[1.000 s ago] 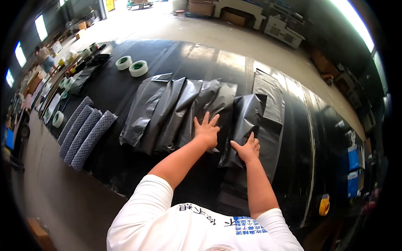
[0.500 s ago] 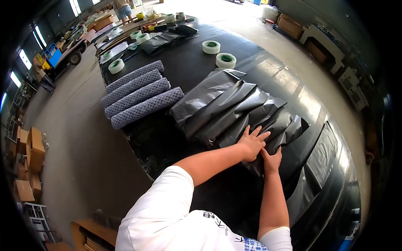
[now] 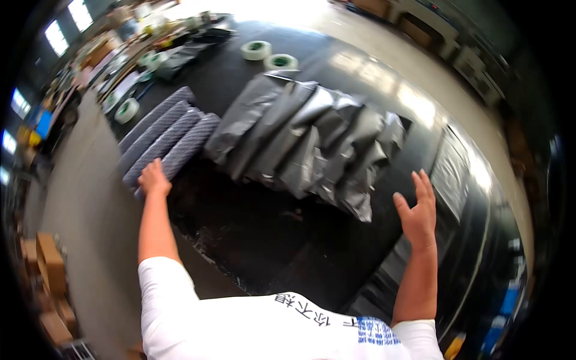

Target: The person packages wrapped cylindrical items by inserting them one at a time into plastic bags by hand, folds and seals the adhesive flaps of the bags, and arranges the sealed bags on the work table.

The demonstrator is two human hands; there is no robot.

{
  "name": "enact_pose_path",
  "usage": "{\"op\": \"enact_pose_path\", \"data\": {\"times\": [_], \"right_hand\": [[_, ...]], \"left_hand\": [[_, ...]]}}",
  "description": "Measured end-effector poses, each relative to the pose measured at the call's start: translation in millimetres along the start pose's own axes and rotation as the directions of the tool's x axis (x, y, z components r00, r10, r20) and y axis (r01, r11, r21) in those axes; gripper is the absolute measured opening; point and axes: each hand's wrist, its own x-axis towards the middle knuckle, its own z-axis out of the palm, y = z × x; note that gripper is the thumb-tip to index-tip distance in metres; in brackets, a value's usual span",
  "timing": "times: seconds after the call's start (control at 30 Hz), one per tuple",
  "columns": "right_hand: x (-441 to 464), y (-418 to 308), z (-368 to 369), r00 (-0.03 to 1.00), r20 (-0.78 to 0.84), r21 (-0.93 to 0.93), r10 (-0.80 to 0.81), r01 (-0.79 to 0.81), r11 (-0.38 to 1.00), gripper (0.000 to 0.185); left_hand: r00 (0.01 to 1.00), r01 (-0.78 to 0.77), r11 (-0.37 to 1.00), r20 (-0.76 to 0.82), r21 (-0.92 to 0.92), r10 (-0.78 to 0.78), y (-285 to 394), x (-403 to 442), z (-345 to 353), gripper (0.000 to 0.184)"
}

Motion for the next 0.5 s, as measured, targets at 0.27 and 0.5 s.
{"op": "enact_pose_path", "data": {"times": [0.27,0.5], "right_hand": [[-209,136,-18,0.934,0.054,-0.365,0.353,-0.31,0.878,0.081],[-303,122,29,0.927,0.104,-0.363,0.36,-0.301,0.882,0.072]], "left_hand": [[0.835,0.251,0.461,0.431,-0.851,0.342,-21,-11,44,0.048],[0.74,0.628,-0.268,0.456,-0.73,0.494,-2,-146,4,0.037]]}}
